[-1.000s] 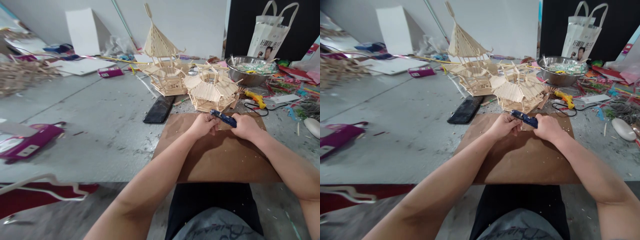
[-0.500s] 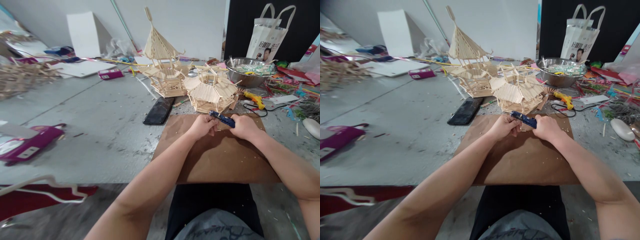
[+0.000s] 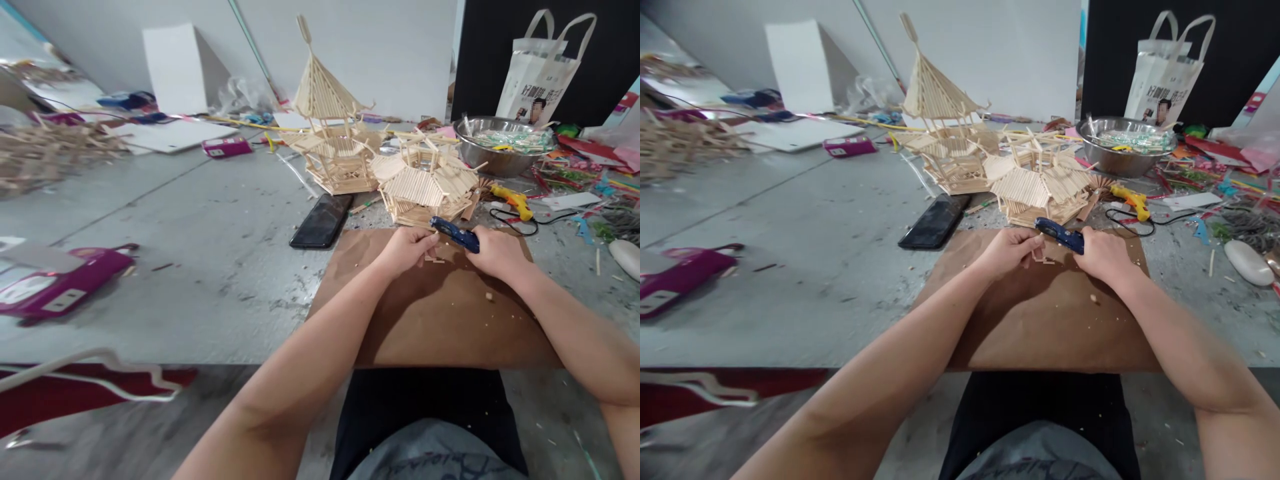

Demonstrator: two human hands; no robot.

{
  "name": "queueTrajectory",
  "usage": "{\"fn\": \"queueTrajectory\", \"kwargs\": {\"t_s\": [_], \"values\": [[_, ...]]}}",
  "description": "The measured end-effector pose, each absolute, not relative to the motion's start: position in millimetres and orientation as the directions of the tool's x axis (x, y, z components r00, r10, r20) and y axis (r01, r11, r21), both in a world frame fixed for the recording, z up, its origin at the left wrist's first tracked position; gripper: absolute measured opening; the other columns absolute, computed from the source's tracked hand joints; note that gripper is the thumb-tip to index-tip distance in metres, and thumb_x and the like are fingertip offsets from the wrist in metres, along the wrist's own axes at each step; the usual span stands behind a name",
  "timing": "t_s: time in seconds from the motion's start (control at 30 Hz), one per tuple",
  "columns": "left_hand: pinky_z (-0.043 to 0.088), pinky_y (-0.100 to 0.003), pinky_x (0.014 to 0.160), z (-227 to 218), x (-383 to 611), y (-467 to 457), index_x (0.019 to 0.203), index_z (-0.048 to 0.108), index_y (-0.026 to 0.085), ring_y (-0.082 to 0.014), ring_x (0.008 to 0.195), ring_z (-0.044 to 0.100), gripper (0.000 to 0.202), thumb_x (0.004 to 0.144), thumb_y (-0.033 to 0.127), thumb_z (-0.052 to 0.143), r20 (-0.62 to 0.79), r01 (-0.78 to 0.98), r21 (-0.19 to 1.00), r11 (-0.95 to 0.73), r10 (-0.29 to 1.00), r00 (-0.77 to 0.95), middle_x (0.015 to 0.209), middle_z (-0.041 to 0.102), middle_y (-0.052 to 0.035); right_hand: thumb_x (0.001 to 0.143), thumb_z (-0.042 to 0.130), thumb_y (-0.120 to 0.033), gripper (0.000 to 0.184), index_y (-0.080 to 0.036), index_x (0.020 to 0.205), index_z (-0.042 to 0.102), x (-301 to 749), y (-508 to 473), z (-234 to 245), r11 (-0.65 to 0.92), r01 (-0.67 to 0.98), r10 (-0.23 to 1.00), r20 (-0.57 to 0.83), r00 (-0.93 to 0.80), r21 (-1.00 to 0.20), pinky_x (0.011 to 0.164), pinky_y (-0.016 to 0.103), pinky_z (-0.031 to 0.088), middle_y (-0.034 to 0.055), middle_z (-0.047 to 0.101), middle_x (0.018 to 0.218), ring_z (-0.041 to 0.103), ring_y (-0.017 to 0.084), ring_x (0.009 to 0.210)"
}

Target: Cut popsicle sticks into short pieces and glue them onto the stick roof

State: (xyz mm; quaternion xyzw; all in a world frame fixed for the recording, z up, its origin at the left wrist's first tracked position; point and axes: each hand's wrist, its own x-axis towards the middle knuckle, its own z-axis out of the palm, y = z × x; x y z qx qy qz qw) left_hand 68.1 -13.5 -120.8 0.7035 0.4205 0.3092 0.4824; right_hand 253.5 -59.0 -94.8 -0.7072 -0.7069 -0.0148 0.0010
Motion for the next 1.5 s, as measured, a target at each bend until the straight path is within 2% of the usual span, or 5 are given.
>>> {"fn": "queueTrajectory", "kwargs": {"t_s": [0.23,0.5,0.97,1.2,1.5], "values": [[0.035,-0.019,0.053,-118,57,-4,0.065,0.064,0.013,-0.0082,0.053,0.047,0.024,0.080,0.024,0.048,0.224,0.557,0.663,-0.501,0.842,0.491,0.055,0.056,0.0016,0.079,0.045,-0.050,0.041,-0.018,0.103,0.055,268,-52,-102,0.026,0.998,0.999,0.029,-0.028,0.064,0.066,0.038,0.046,0.0132,0.067,0.095,0.064,0.030,0.083],[0.042,-0.027,0.069,-116,59,-8,0.085,0.072,0.021,-0.0190,0.078,0.059,0.023,0.078,0.023,0.050,0.033,0.773,0.349,-0.530,0.832,0.554,0.085,0.068,-0.0067,0.079,0.045,-0.051,0.042,-0.018,0.104,0.055,272,-50,-103,0.052,0.997,0.999,-0.001,-0.052,0.063,0.066,0.038,0.045,0.0131,0.067,0.096,0.063,0.029,0.084],[0.044,-0.028,0.081,-116,58,-8,0.096,0.071,0.018,-0.0190,0.087,0.062,0.033,0.077,0.010,0.044,0.019,0.674,0.450,-0.586,0.761,0.648,0.097,0.070,-0.0063,0.079,0.046,-0.050,0.041,-0.018,0.102,0.056,275,-50,-103,0.077,0.994,0.997,0.004,-0.078,0.084,0.060,0.033,0.040,0.0119,0.068,0.093,0.063,0.027,0.082],[0.043,-0.026,0.074,-113,56,-7,0.092,0.071,0.017,-0.0167,0.081,0.061,0.029,0.077,0.011,0.046,0.010,0.682,0.453,-0.575,0.768,0.641,0.091,0.070,-0.0063,0.078,0.046,-0.050,0.040,-0.019,0.100,0.056,277,-49,-104,0.094,0.992,0.995,0.005,-0.095,0.083,0.061,0.034,0.041,0.0116,0.067,0.096,0.063,0.028,0.085],[0.039,-0.025,0.065,-112,59,-9,0.084,0.069,0.018,-0.0165,0.075,0.058,0.020,0.075,0.031,0.059,-0.059,0.722,0.408,-0.559,0.773,0.632,0.086,0.068,-0.0052,0.079,0.046,-0.049,0.039,-0.019,0.102,0.055,275,-50,-103,0.089,0.995,0.996,-0.005,-0.089,0.046,0.064,0.035,0.043,0.0113,0.067,0.098,0.063,0.028,0.086]]}}
